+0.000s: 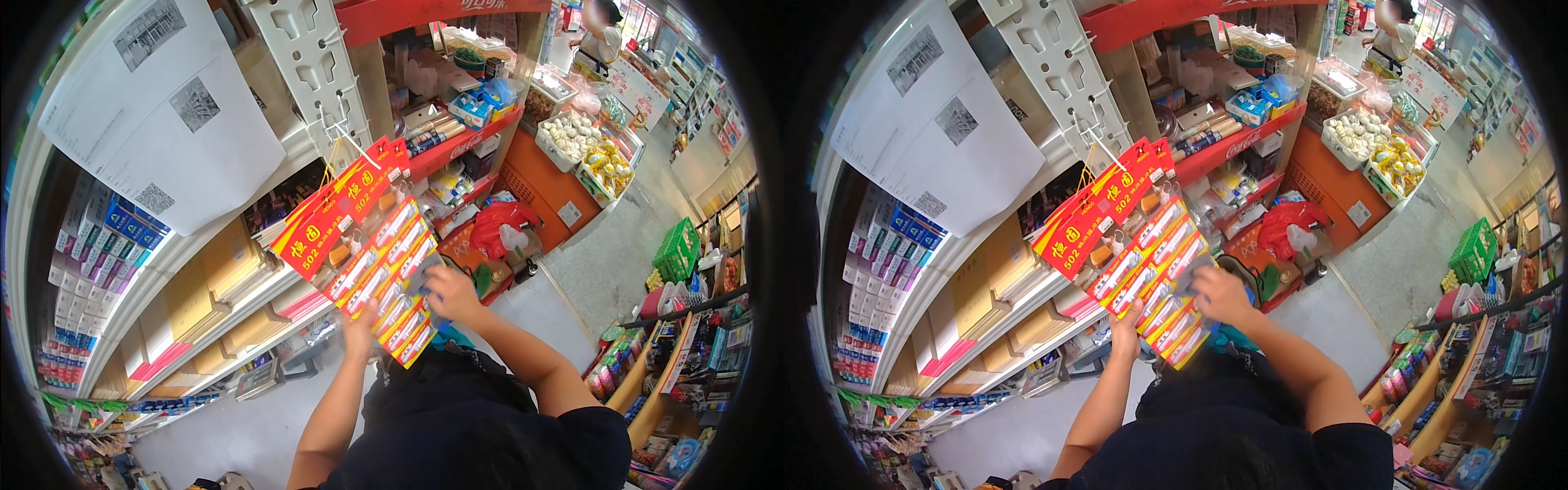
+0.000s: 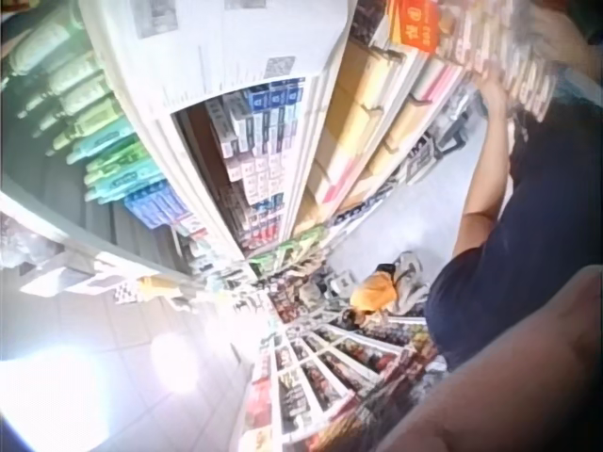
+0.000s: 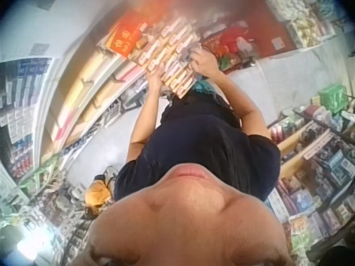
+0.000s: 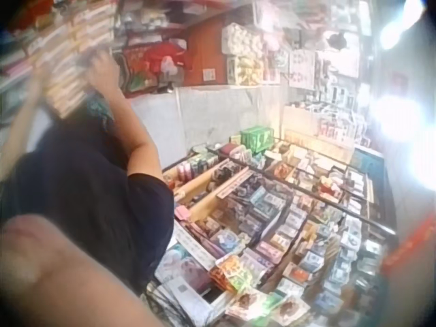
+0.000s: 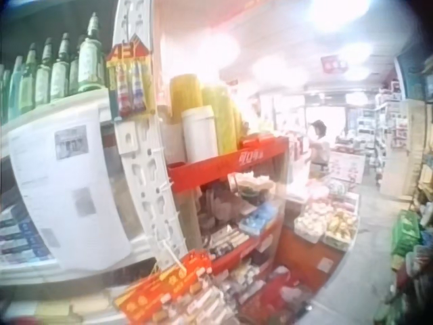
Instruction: The person arranges green packaged items on a refrigerated display shelf, then wipes shelves with a blue cloth and places a printed sheet on a shelf edge. The person handles packaged goods and a cleaning cloth while moving between aisles in a small store.
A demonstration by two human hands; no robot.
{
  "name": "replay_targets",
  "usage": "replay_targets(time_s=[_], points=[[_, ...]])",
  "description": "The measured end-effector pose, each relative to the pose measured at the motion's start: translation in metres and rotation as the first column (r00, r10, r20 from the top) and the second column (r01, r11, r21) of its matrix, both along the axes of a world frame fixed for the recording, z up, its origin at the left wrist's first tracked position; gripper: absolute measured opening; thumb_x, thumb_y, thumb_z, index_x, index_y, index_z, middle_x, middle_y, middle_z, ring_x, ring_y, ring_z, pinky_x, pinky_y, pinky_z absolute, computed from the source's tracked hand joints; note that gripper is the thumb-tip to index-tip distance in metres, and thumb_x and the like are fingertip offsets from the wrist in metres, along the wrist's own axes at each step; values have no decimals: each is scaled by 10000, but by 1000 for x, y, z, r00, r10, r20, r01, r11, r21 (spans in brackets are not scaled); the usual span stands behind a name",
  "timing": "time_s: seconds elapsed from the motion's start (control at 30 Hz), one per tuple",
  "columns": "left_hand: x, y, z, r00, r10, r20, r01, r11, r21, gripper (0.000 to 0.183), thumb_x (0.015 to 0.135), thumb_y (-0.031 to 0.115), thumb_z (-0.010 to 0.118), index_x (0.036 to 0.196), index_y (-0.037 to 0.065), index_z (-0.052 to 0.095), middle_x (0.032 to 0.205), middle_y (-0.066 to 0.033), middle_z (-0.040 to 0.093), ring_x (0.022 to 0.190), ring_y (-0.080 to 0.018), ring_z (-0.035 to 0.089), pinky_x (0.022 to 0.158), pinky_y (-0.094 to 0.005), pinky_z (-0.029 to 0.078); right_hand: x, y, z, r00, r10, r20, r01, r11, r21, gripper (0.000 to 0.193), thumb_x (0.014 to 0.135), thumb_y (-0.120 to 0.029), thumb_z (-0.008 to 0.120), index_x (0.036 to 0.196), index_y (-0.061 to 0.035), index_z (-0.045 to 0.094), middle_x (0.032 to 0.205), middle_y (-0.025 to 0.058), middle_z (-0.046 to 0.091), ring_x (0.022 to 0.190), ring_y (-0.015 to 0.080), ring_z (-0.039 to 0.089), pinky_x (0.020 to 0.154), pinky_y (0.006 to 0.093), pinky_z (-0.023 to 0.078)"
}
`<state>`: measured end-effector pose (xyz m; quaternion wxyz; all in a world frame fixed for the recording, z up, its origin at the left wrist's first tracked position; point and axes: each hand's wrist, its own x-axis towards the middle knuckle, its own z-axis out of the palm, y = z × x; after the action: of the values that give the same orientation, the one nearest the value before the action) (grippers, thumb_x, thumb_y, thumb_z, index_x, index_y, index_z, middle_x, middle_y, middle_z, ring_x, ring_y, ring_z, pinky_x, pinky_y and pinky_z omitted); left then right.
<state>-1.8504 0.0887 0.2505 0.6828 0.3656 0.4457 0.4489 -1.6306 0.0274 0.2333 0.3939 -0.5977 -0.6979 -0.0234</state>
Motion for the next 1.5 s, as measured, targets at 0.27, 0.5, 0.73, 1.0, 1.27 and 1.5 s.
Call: replay_targets(time_s=[0.27,0.5,0.73,1.0,1.27,1.5], points=[[9,-14,11,999,-43,-12,42,998,-56,503,844,207,756,1239,-1,524,1118,-117,644,944,-211,660,743,-339,571,19,10,-21,868,-436,-237,379,891,-251,467,775,-86,602,1235,-17,561,1293,176,542,1104,374,570,905,430,490],[29,-9,-3,998,63,-2,-63,998,4,489,872,167,723,1270,-14,504,1165,-112,620,1017,-193,615,858,-342,509,-50,-7,-13,871,-327,-366,222,928,-300,405,794,-38,577,1194,25,561,1350,201,500,1196,389,515,965,414,456],[25,6,-15,999,-32,33,33,999,-40,438,894,136,686,1273,-9,521,1203,-102,602,1067,-189,585,927,-325,459,-44,-28,-10,965,217,-145,-233,966,-109,406,711,-19,612,1117,-17,627,1265,107,578,919,308,604,765,388,523],[21,13,-3,999,-14,50,17,997,-76,551,868,213,726,1315,25,464,1207,-105,599,1048,-203,620,803,-319,541,9,3,-16,985,-159,-60,157,987,-46,418,753,-41,574,1166,-69,629,1252,94,585,991,317,622,819,399,523],[37,4,19,999,-28,17,30,991,-130,470,947,215,623,1327,-2,452,1237,-129,588,1102,-236,604,950,-393,503,-46,-4,-10,964,-153,-220,117,979,-166,419,749,-45,600,1168,-36,607,1295,130,561,1106,329,593,882,406,521],[36,8,-2,1000,15,-1,-15,999,-33,484,913,242,682,1284,-16,510,1179,-106,608,1037,-183,599,880,-326,490,-47,-26,-12,948,315,-52,-319,927,-198,356,736,-87,628,1091,-118,640,1191,64,586,972,276,629,818,411,526]])
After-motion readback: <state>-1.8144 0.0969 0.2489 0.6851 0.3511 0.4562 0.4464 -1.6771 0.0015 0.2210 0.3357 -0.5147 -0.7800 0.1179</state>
